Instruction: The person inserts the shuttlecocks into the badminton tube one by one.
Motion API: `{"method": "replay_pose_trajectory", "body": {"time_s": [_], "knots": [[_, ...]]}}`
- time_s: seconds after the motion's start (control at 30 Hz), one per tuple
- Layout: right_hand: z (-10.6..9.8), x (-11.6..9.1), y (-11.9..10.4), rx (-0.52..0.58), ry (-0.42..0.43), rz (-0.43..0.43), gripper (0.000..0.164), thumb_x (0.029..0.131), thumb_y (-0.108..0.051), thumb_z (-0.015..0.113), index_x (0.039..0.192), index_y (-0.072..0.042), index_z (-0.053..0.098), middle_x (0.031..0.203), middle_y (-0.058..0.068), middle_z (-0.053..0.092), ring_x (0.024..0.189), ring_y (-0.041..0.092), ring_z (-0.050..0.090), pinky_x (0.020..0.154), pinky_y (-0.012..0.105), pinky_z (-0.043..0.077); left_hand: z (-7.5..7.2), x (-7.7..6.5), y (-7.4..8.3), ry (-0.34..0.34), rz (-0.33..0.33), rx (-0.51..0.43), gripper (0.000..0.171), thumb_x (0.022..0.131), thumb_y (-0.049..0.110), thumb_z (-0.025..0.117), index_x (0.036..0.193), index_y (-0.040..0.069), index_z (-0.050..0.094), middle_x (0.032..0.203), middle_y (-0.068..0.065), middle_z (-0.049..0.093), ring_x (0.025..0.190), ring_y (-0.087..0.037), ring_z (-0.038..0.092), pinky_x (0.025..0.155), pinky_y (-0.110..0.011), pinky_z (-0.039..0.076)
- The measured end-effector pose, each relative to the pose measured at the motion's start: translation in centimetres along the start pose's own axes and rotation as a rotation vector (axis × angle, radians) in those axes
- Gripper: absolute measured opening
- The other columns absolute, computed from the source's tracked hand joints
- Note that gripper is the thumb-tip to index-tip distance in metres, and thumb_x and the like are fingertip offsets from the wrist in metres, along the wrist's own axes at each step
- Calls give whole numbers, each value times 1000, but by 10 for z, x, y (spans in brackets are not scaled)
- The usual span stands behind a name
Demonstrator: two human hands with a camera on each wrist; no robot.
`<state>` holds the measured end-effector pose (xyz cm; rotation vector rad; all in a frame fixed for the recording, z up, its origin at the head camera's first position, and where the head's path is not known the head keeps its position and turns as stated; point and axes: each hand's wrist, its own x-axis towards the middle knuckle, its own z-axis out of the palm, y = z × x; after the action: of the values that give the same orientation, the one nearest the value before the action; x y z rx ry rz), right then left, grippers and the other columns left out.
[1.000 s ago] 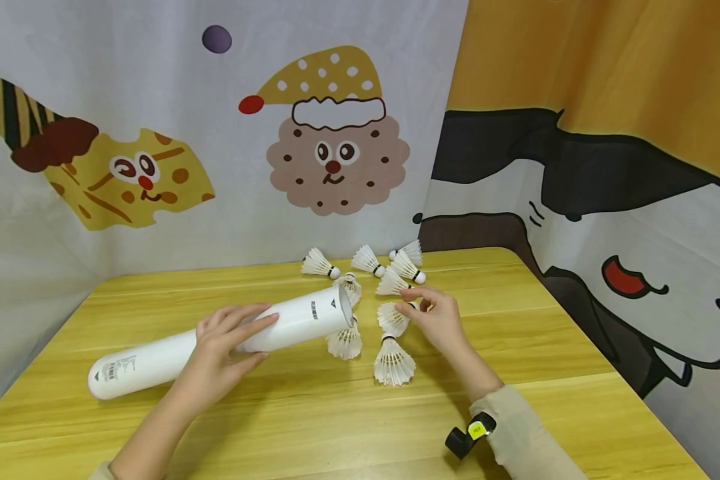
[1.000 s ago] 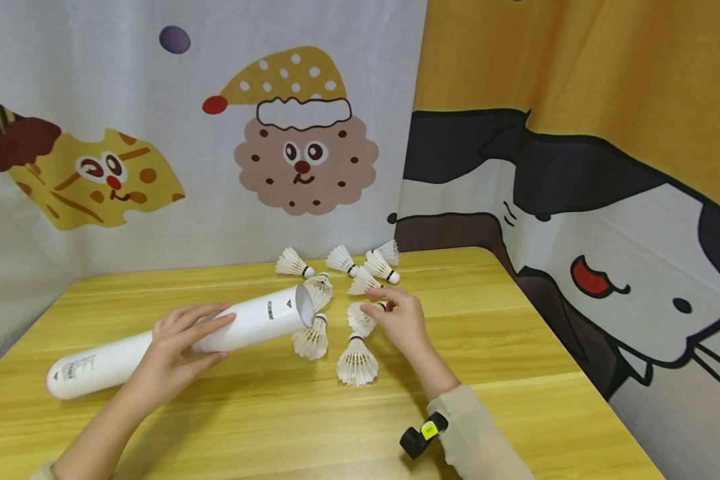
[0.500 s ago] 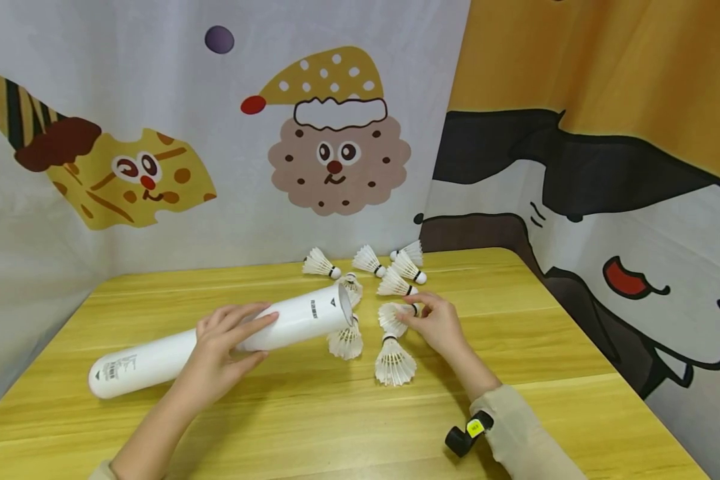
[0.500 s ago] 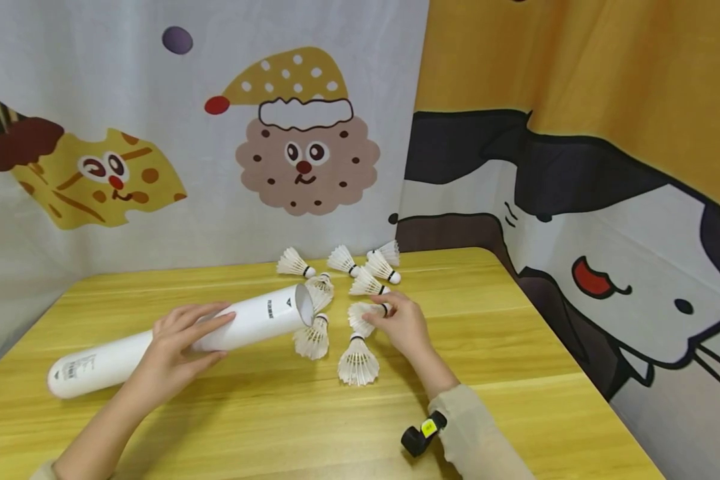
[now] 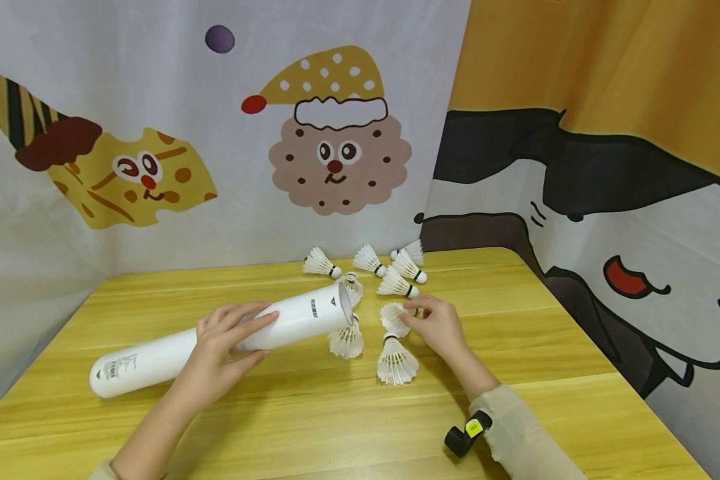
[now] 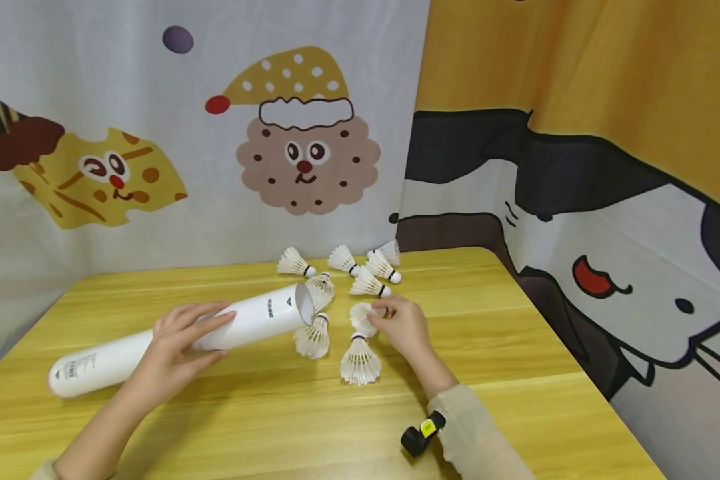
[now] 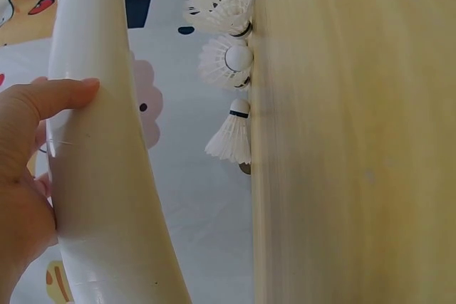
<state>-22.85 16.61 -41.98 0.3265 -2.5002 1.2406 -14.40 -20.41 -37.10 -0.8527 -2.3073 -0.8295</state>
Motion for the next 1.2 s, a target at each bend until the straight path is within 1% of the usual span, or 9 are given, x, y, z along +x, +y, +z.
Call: {"method": "replay_pose_trajectory", "body": {"time_s": [0.13, 0.37, 0.53, 0.63, 0.73, 0.83, 0.97, 1.07, 1.2], "knots": [[-2, 0, 0, -36, 44, -31, 8, 77, -10, 79, 85, -8, 78, 90, 4, 72, 60, 14, 50, 53, 26, 40, 0, 0, 0, 1, -1, -1, 74, 61, -2, 86, 128, 19, 63, 133, -4, 55, 116, -26, 43, 87, -47, 20], [-8, 2, 1, -81, 105, -75, 6, 79, -10, 79, 84, -7, 78, 77, 2, 71, 51, 11, 42, 45, 25, 34, 0, 0, 0, 1, -1, -5, 71, 62, 1, 86, 128, 19, 63, 134, -4, 55, 116, -26, 43, 88, -47, 20], [-12, 2, 0, -130, 171, -115, 5, 77, -11, 81, 81, -8, 78, 71, 1, 69, 50, 9, 41, 44, 26, 32, 1, 1, 1, 1, -3, -8, 72, 63, 0, 86, 128, 19, 63, 134, -4, 55, 117, -27, 43, 89, -48, 19], [-15, 2, -1, -168, 214, -161, 6, 76, -11, 81, 79, -7, 77, 72, 3, 69, 52, 13, 46, 48, 30, 36, 1, 1, 1, 1, -2, -8, 71, 63, 1, 85, 128, 20, 63, 134, -4, 55, 117, -27, 43, 89, -48, 19], [-18, 3, -2, -217, 258, -194, 8, 75, -12, 82, 79, -7, 77, 76, 7, 71, 60, 19, 58, 53, 35, 42, 1, 1, 1, 2, -1, -7, 71, 63, 1, 85, 128, 20, 63, 133, -4, 55, 117, -27, 43, 89, -48, 19], [-23, 4, -3, -240, 304, -200, 10, 74, -13, 83, 79, -6, 77, 77, 9, 71, 67, 25, 63, 56, 40, 45, 0, 1, 2, 2, -2, -7, 71, 63, 1, 85, 128, 19, 64, 133, -4, 55, 117, -27, 43, 89, -49, 19], [-29, 6, -10, -196, 353, -172, 11, 74, -13, 83, 79, -5, 78, 72, 8, 70, 59, 21, 55, 51, 34, 39, 0, 1, 2, 0, 1, -5, 71, 63, 1, 85, 128, 20, 64, 133, -4, 55, 117, -27, 43, 89, -50, 19], [-33, 8, -18, -127, 366, -134, 10, 75, -13, 82, 79, -5, 78, 67, 5, 66, 54, 16, 43, 48, 28, 32, 0, 1, 2, 2, 4, -3, 72, 62, 0, 85, 128, 20, 64, 133, -4, 56, 116, -27, 43, 89, -50, 19], [-34, 8, -30, -14, 370, -90, 10, 77, -13, 80, 81, -4, 77, 63, 3, 61, 55, 15, 39, 48, 22, 28, -1, 1, 3, 8, 5, 0, 73, 61, -1, 86, 128, 20, 64, 132, -4, 56, 116, -27, 44, 89, -50, 20]]}}
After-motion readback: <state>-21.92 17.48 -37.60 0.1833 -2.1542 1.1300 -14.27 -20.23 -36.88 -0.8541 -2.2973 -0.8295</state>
